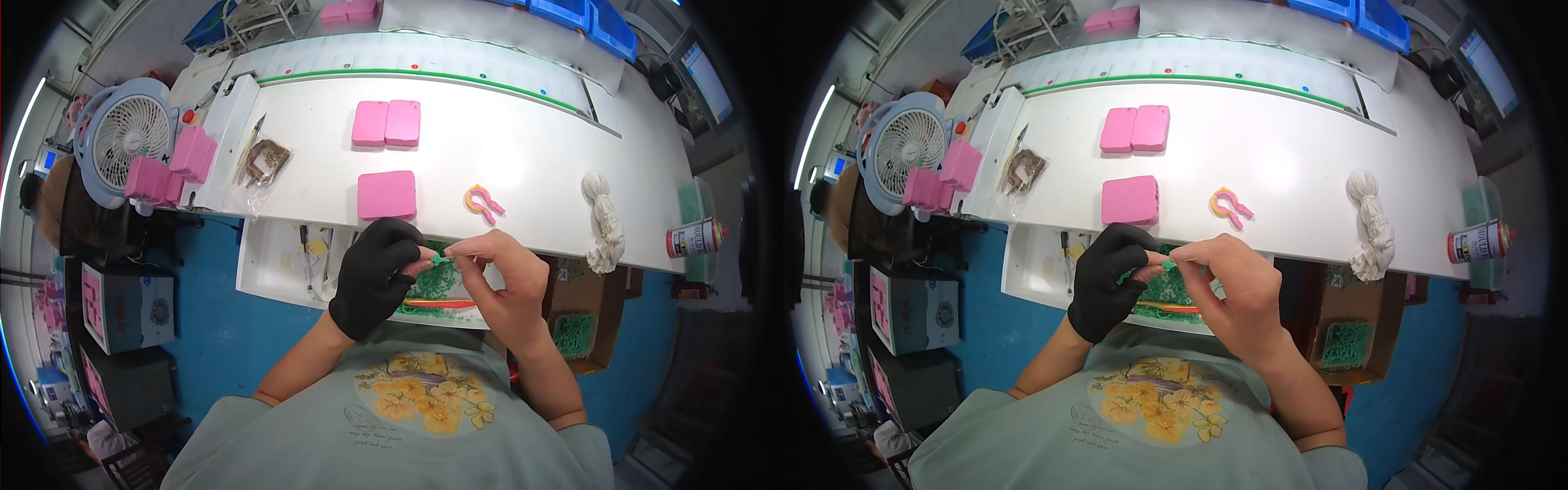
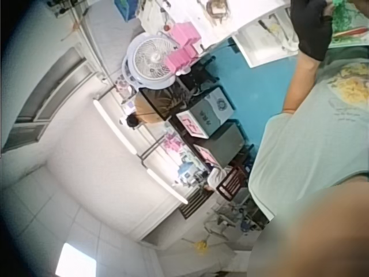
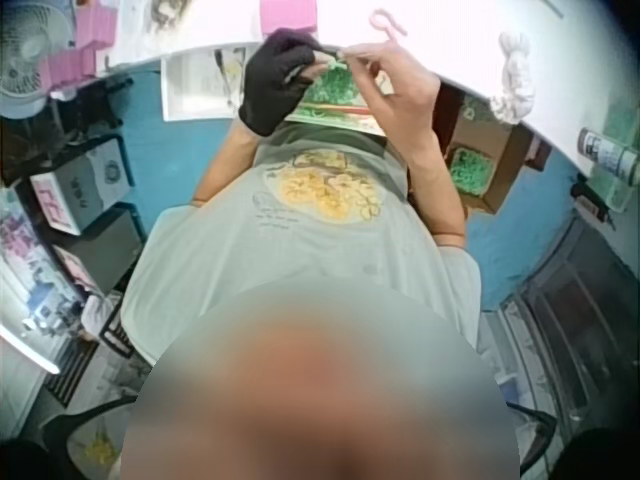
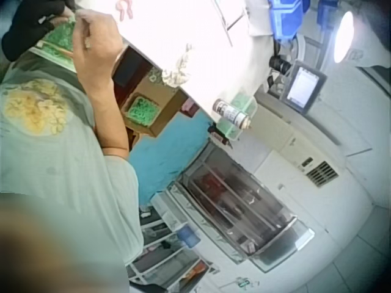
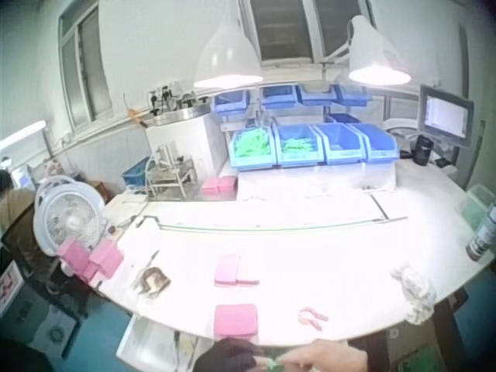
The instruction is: The recorder prepares a decorative item and places it into a silicone mold, then applies a release agent or adhesive.
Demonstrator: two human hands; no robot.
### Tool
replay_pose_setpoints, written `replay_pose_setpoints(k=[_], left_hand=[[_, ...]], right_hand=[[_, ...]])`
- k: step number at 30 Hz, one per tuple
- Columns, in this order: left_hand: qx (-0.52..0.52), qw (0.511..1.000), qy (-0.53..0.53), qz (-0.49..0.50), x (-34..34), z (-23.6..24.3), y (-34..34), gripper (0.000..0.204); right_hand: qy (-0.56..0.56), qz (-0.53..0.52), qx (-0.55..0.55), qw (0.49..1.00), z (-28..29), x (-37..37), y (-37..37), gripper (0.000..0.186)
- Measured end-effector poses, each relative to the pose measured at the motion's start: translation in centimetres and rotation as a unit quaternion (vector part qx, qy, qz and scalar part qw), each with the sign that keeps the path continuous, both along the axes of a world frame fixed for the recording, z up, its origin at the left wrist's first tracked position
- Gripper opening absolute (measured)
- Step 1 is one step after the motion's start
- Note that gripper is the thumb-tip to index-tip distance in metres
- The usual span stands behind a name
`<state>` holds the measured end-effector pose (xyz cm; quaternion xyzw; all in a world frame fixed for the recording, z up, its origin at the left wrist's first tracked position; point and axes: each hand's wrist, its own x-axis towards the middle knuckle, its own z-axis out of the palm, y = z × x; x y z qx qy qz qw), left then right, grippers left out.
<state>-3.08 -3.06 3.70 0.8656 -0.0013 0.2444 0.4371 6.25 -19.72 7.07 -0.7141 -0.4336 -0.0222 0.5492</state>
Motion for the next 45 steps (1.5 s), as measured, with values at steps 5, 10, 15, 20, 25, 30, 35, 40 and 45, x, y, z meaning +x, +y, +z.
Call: replay_pose_setpoints(k=[5,10,15,20,25,30,35,40,45], left_hand=[[-0.002,1.000,-0.002,0.002,-0.15,0.09,0.03,0.013],[0.001,1.000,-0.006,0.003,-0.09,0.27,-0.09,0.014],[0.017,1.000,0.001,-0.004,-0.25,0.54,0.02,0.015],[0.006,1.000,0.005,-0.007,-0.38,0.25,-0.18,0.016],[0.008,1.000,0.003,0.001,-0.34,0.04,-0.21,0.014],[0.008,1.000,0.000,-0.003,-0.39,0.16,-0.17,0.016],[-0.026,1.000,-0.009,-0.001,-0.28,0.25,-0.26,0.013],[-0.031,0.999,0.017,0.000,-0.49,0.46,-0.18,0.016],[-0.036,0.999,0.016,-0.003,-0.51,0.37,-0.17,0.015]], right_hand=[[-0.016,0.008,-0.004,1.000,0.01,-0.12,0.16,0.020],[-0.016,0.011,-0.007,1.000,0.03,-0.06,0.12,0.020],[-0.021,0.015,-0.010,1.000,0.04,-0.12,0.18,0.020],[-0.050,0.028,-0.031,0.998,-0.21,-0.07,0.21,0.021],[-0.052,0.009,-0.019,0.998,0.04,-0.30,0.21,0.021],[-0.050,-0.007,0.002,0.999,0.28,-0.32,0.20,0.022],[-0.031,-0.004,0.000,1.000,0.08,-0.55,0.09,0.021],[-0.028,-0.002,-0.001,1.000,-0.03,-0.57,0.21,0.021],[-0.023,-0.003,-0.004,1.000,0.06,-0.67,0.23,0.020]])
